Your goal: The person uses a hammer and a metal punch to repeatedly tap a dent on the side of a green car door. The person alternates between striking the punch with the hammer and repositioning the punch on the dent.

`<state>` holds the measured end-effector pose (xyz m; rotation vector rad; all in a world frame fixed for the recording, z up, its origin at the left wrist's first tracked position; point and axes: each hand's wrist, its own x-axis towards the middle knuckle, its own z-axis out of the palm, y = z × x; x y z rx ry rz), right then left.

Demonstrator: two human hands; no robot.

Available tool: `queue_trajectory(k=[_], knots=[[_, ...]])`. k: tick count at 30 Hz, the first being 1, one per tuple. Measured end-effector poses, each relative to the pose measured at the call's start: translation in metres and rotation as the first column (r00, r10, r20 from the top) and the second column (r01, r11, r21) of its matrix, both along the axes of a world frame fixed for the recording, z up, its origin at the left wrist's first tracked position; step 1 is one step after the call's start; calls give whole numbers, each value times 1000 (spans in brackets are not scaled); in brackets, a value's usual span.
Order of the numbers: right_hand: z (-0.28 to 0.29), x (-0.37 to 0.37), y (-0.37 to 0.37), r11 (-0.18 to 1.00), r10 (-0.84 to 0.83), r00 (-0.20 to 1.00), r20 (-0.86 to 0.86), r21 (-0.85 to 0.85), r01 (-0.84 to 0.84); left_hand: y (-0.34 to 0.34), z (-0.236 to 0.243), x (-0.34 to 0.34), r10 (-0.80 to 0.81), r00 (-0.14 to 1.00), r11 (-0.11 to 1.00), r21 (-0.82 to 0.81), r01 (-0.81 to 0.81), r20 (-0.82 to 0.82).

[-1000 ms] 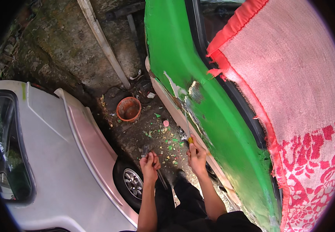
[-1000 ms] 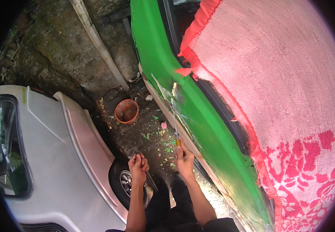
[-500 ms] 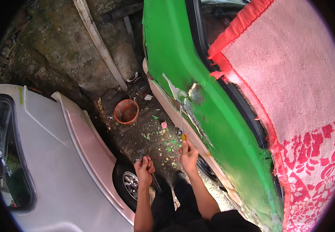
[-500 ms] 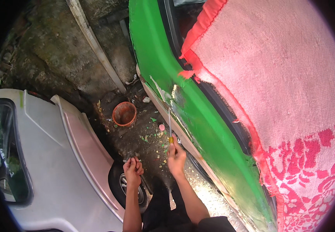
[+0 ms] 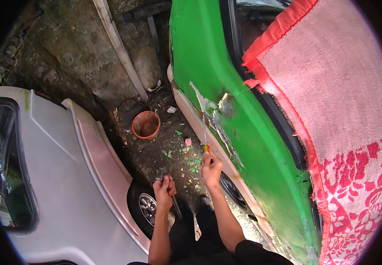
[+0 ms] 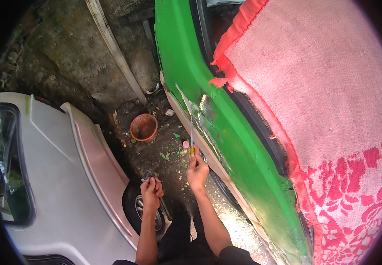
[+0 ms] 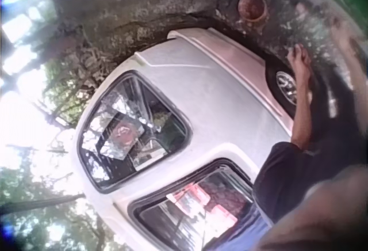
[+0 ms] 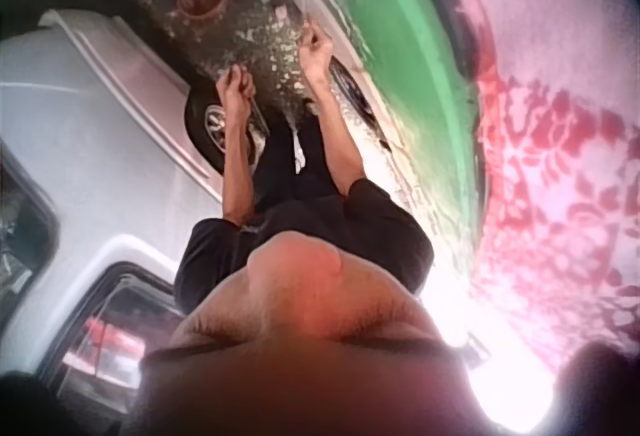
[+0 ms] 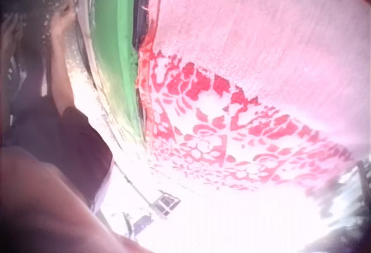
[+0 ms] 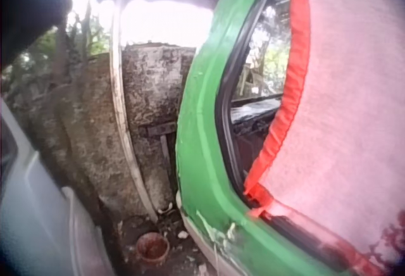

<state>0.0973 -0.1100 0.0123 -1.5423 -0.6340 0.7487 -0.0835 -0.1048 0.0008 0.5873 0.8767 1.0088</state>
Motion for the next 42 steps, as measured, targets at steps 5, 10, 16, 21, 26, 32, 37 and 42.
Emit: queue_trajectory(k=[5,10,16,21,26,32,37,42], knots=[[-1,-4,-37,997,-71,997,-28,-10,70,-11,-1,-3,1,1000,998,-61,0,14],[-6,-8,1,997,-71,995,76,-15,72,-10,0,-2,-47,999,998,-38,46,-15],[-5,-12,-24,992,-62,997,35,-105,65,-6,0,-10,-27,1000,999,-31,26,-8],[18,-6,-51,993,-79,993,-91,-98,70,-4,3,-14,-18,1000,1000,-24,18,-22],[-5,-10,-21,995,-97,988,-122,-3,97,2,6,-14,-8,1000,1000,11,9,-22],[-1,-4,-26,995,-62,998,-31,-85,59,-6,0,-17,-18,1000,1000,-19,18,-2],[4,-1,-50,998,-63,993,-97,-33,60,-7,-2,-22,-7,1000,1000,-9,7,-5],[-14,6,10,999,-44,999,-17,-19,43,-16,-2,-17,-25,1000,1000,-17,25,2]])
